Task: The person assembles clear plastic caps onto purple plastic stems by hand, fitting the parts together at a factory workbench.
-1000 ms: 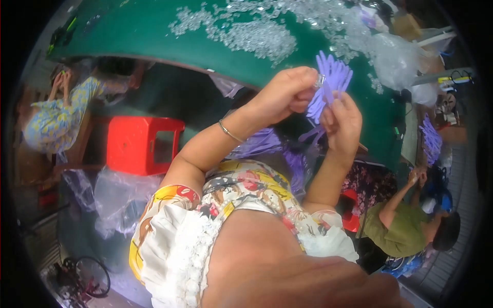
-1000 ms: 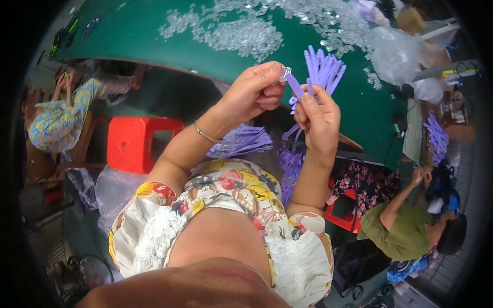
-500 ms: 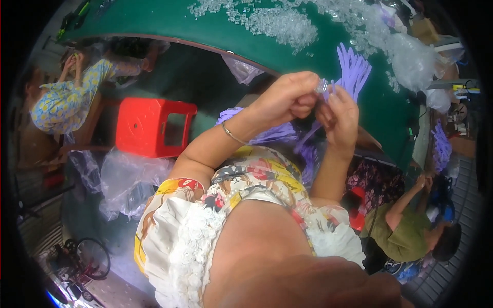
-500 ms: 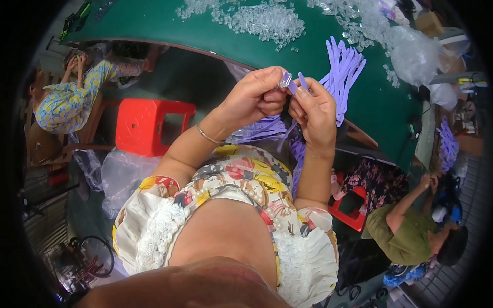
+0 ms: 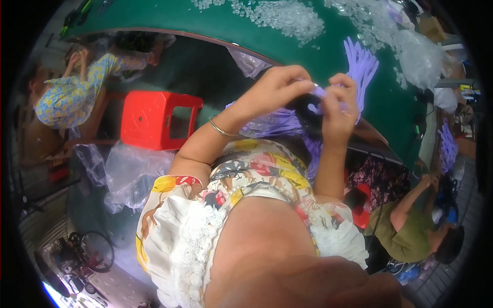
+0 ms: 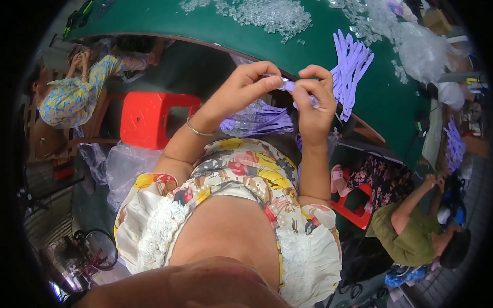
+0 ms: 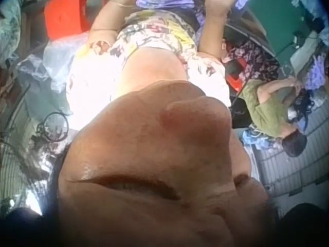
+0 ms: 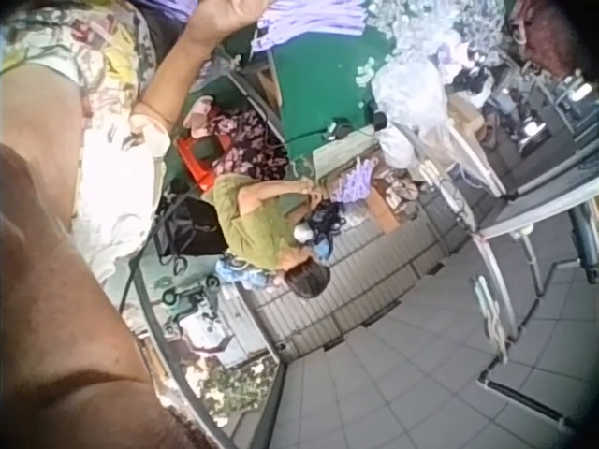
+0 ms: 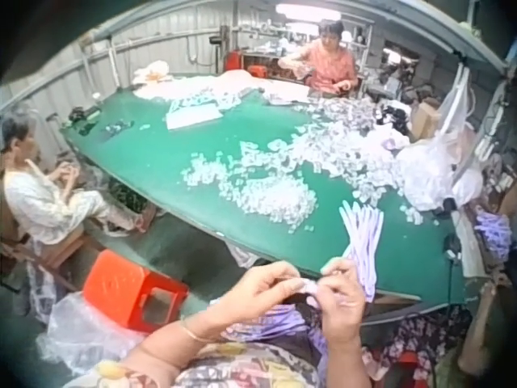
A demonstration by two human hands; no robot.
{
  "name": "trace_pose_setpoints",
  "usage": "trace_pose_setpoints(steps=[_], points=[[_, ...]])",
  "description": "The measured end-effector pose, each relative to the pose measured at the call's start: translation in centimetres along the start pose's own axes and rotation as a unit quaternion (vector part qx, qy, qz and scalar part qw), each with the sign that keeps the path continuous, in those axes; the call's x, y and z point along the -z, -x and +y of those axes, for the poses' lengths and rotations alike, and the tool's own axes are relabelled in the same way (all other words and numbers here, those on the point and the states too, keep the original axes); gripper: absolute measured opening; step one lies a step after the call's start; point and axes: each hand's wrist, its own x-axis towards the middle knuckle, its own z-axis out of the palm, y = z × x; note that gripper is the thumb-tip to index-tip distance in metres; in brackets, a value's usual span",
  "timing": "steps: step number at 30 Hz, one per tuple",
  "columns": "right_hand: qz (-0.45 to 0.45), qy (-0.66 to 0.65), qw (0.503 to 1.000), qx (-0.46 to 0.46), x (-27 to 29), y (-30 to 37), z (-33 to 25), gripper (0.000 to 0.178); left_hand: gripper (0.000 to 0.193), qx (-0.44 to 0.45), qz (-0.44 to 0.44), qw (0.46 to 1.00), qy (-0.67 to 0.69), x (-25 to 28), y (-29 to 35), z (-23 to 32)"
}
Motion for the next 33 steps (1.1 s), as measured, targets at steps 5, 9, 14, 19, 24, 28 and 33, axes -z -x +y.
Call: trace_pose_setpoints(steps=[5,9,14,19,24,28,33], points=[[-0.033,-0.516,0.837,-0.178,-0.4,0.8,0.7,0.013,0.015,0.036,-0.064,0.993,0.093,0.8,0.4,0.3],[-0.018,-0.425,0.881,-0.205,-1.1,0.3,0.1,0.019,0.014,0.039,-0.077,0.988,0.132,1.2,0.4,0.6],[-0.141,-0.387,0.868,-0.277,-0.6,0.9,1.2,0.024,0.014,0.128,-0.095,0.934,0.32,1.9,0.6,0.3],[-0.149,-0.341,0.906,-0.203,-0.8,0.7,0.9,0.02,0.018,0.13,-0.09,0.927,0.339,1.6,0.6,0.0],[-0.129,-0.359,0.905,-0.19,-1.1,0.8,-0.2,0.017,0.017,0.144,-0.109,0.883,0.433,1.1,1.0,-0.4],[-0.11,-0.384,0.901,-0.172,-1.2,0.8,-0.3,0.016,0.021,0.13,-0.107,0.91,0.378,1.0,1.2,-0.1],[-0.125,-0.284,0.94,-0.14,-0.9,0.8,0.3,0.015,0.025,0.135,-0.111,0.933,0.314,0.7,1.2,-0.4]])
